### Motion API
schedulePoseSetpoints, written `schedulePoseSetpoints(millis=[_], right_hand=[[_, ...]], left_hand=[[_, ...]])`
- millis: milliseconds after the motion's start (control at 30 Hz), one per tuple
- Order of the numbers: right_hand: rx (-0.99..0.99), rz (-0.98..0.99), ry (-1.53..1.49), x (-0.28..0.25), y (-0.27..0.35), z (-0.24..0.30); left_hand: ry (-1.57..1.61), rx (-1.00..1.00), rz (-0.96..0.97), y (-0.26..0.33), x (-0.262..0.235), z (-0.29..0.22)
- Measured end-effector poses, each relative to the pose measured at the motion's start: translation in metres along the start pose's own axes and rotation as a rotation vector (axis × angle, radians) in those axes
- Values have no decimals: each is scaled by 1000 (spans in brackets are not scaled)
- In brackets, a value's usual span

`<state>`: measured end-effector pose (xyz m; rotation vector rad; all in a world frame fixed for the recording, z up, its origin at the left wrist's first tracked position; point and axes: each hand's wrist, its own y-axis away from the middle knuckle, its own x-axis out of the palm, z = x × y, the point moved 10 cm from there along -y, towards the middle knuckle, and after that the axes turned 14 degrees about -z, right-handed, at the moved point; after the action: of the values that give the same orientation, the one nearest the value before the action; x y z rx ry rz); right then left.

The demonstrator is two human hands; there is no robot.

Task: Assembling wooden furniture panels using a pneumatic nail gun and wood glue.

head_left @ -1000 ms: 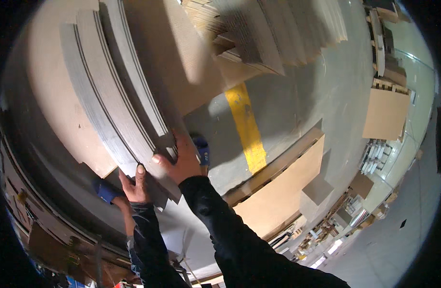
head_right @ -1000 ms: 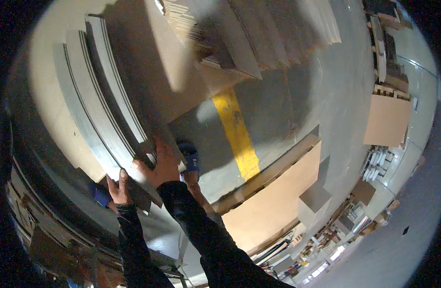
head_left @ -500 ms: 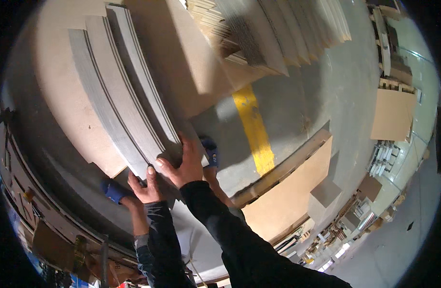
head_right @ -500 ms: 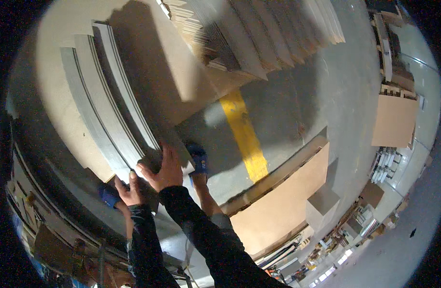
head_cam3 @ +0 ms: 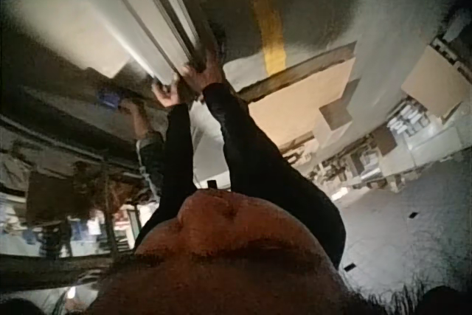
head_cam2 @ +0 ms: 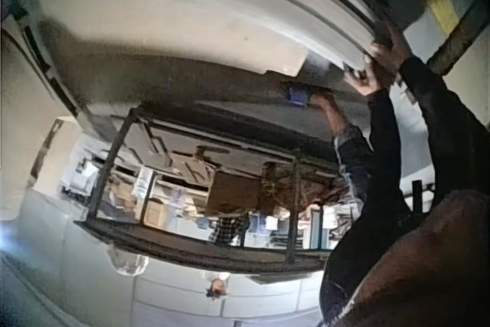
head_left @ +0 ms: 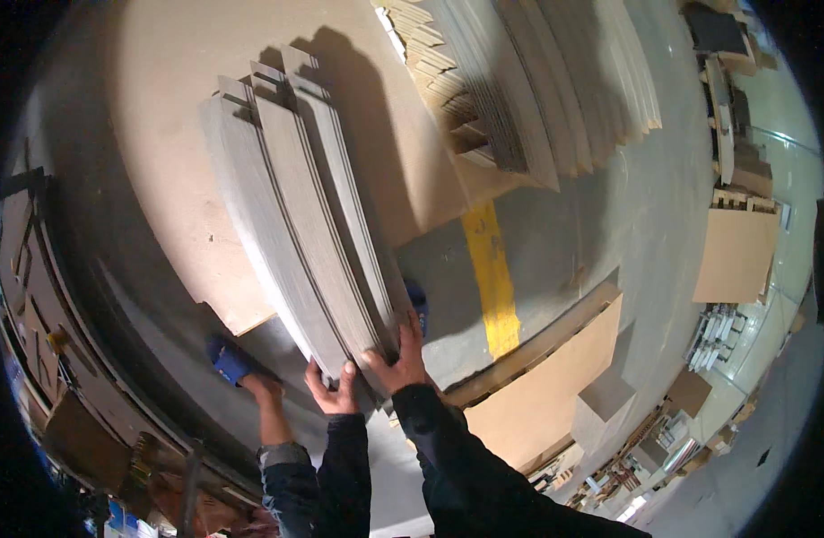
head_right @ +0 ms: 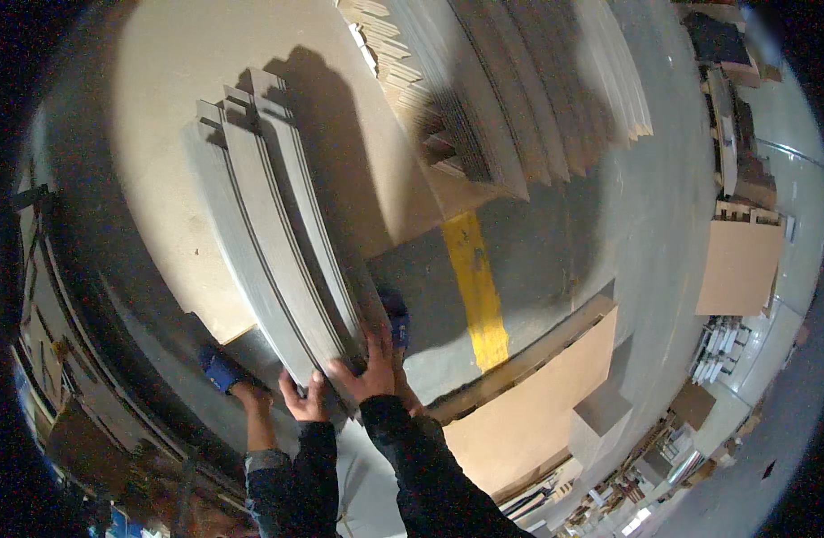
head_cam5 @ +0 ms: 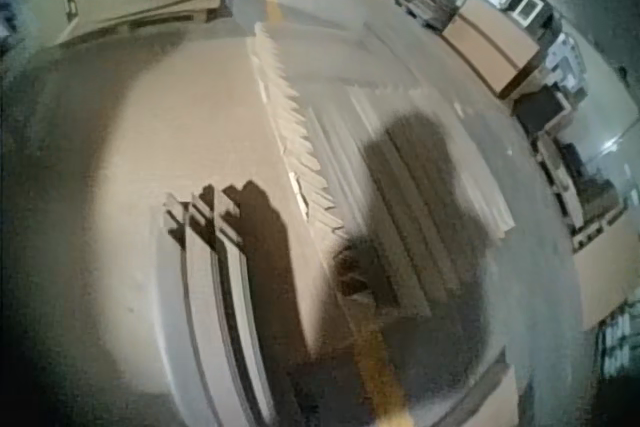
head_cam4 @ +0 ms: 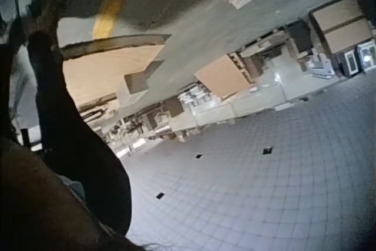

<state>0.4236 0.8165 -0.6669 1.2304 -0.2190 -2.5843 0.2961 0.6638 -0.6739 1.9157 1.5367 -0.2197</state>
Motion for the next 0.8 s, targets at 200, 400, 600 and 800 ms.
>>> schedulePoseSetpoints(millis=[200,400,600,800], right_hand=[[412,261,-89,4,60,-67],[603,636,-271,27,66,-95],[600,573,-337,20,66,-77],[443,603,-303,16,94,-97]], left_hand=[[75,-314,193,40,-7,62],[185,-430,436,38,13,66],[46,-531,496,49,4,68],[170,-586,671,61,-1,47]])
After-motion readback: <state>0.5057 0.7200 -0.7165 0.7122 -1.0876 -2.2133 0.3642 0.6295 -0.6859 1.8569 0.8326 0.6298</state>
